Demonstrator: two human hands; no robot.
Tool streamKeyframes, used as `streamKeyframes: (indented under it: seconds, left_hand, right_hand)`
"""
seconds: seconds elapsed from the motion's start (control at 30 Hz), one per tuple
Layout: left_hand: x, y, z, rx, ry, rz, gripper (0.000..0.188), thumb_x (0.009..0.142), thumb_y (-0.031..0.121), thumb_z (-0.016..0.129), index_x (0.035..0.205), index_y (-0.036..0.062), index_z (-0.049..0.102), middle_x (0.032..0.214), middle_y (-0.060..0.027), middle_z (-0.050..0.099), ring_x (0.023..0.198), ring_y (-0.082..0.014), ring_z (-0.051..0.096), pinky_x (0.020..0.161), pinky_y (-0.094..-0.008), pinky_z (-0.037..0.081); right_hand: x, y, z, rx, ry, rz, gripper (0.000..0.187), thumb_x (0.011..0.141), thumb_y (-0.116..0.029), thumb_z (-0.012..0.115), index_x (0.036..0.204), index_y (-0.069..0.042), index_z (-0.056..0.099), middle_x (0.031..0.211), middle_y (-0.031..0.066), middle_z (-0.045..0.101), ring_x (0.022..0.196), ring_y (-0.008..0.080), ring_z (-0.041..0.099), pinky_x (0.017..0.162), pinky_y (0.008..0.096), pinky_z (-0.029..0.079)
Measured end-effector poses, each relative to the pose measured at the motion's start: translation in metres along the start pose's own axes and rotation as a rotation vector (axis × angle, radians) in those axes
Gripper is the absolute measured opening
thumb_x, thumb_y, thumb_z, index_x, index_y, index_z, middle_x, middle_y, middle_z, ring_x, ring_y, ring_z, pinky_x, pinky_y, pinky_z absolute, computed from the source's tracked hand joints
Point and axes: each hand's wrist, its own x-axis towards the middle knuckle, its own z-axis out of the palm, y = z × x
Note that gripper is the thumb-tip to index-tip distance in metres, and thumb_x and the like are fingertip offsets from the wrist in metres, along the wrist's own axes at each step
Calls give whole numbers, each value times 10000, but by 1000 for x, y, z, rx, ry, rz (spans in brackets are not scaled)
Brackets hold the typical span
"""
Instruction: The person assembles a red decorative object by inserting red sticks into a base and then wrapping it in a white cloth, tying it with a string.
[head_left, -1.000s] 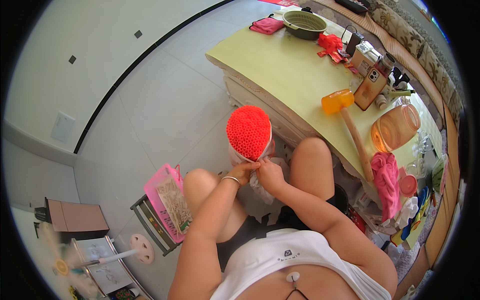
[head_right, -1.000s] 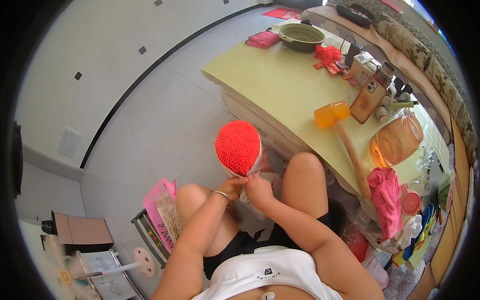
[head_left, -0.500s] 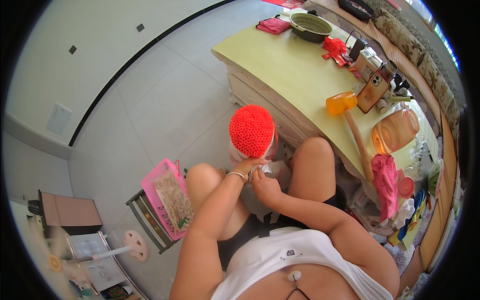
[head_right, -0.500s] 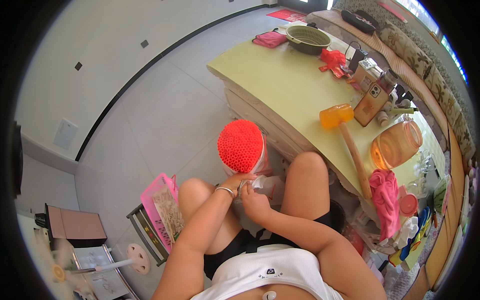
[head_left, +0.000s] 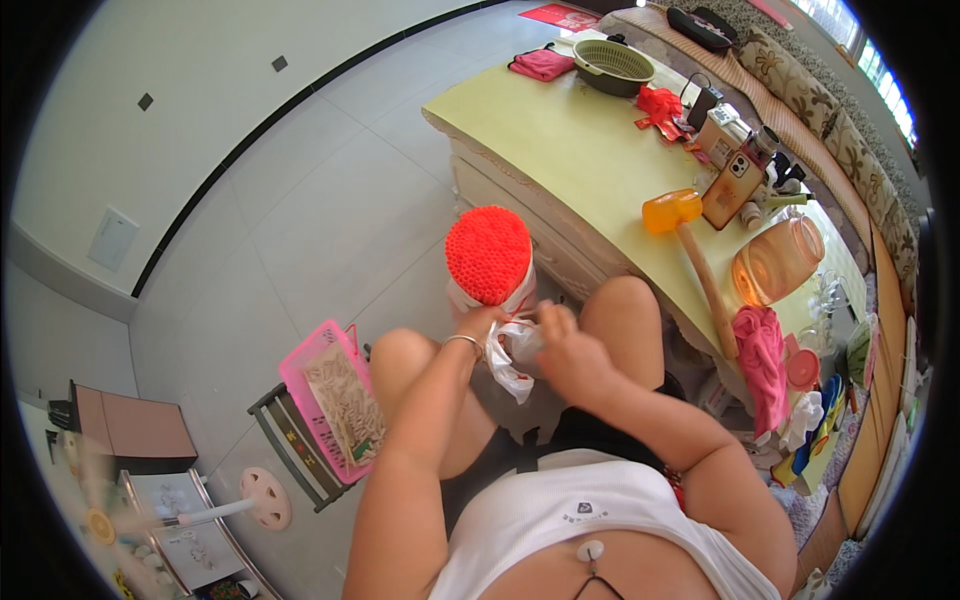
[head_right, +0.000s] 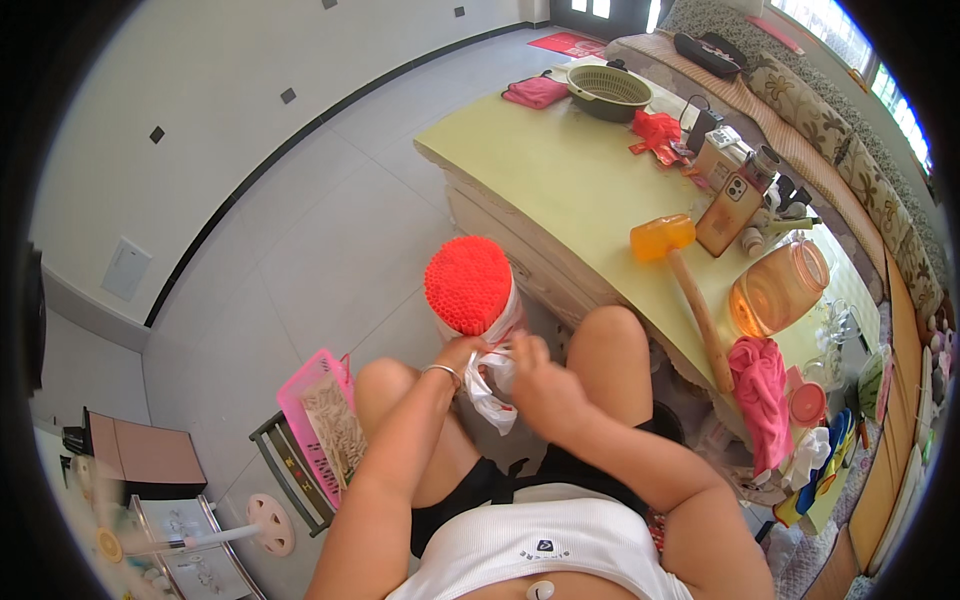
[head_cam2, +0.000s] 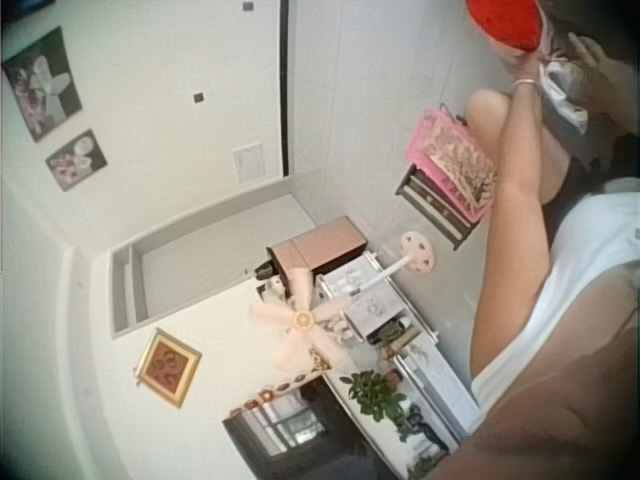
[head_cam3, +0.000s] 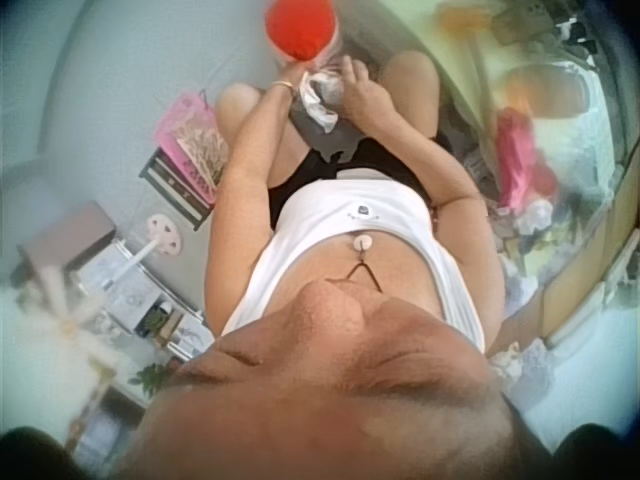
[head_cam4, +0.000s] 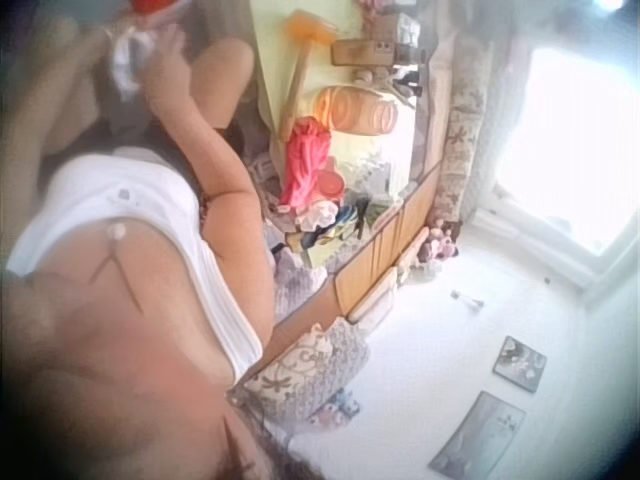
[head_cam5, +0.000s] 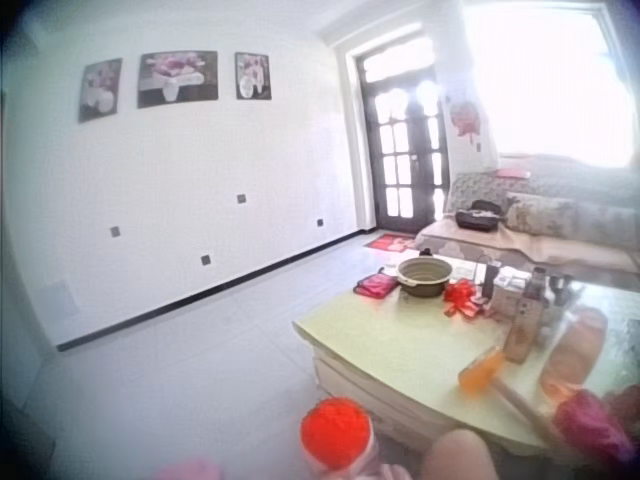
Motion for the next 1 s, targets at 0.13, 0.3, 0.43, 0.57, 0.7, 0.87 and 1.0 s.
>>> streamKeyframes:
  seconds: [0.13,0.3,0.43,0.57,0.7,0.87,1.0]
  left_hand:
    - [5,-8,-3,-54,44,56,130,745,160,659,752,32,641,591,-86,561,451,-213,520,424,-339,436]
    - [5,-3,19,-98,102,220,105,734,105,656,703,6,639,600,-103,585,453,-221,545,424,-356,444]
    - [17,-13,7,-134,151,374,90,719,80,656,707,-9,652,634,-93,614,487,-219,581,440,-348,466]
    - [21,-4,4,31,140,516,89,725,72,652,722,-16,669,666,-95,634,505,-220,592,446,-347,471]
    - [22,-2,1,170,157,391,114,728,95,680,717,-17,667,638,-96,618,477,-209,561,426,-351,453]
    - [3,14,2,232,87,172,129,745,112,691,719,-8,656,616,-111,603,463,-218,563,411,-352,441]
    - [5,9,-6,181,48,157,128,752,97,688,761,-27,654,657,-127,631,482,-237,584,412,-362,452]
  right_hand:
    - [-3,49,-20,143,-442,87,161,858,-153,593,900,-38,698,895,156,702,831,234,709,649,398,570]
    - [-28,48,-16,837,-202,15,117,899,-109,589,902,-41,683,767,108,675,729,214,676,648,391,516]
    - [-29,61,-105,1328,-499,-143,93,929,-98,596,914,-40,667,769,74,664,680,214,623,654,343,491]
    - [-37,69,-116,849,-494,-148,142,926,-156,593,945,-56,692,819,98,696,713,267,656,659,377,505]
    - [-29,60,-35,203,-692,-142,185,848,-193,612,937,-84,732,904,126,718,840,319,693,702,419,537]
    - [26,56,76,122,-764,-179,165,788,-182,645,782,-45,736,787,155,715,686,282,703,602,396,551]
    - [61,24,115,1088,-830,677,114,798,-153,671,827,-59,727,732,129,701,490,161,578,444,326,437]
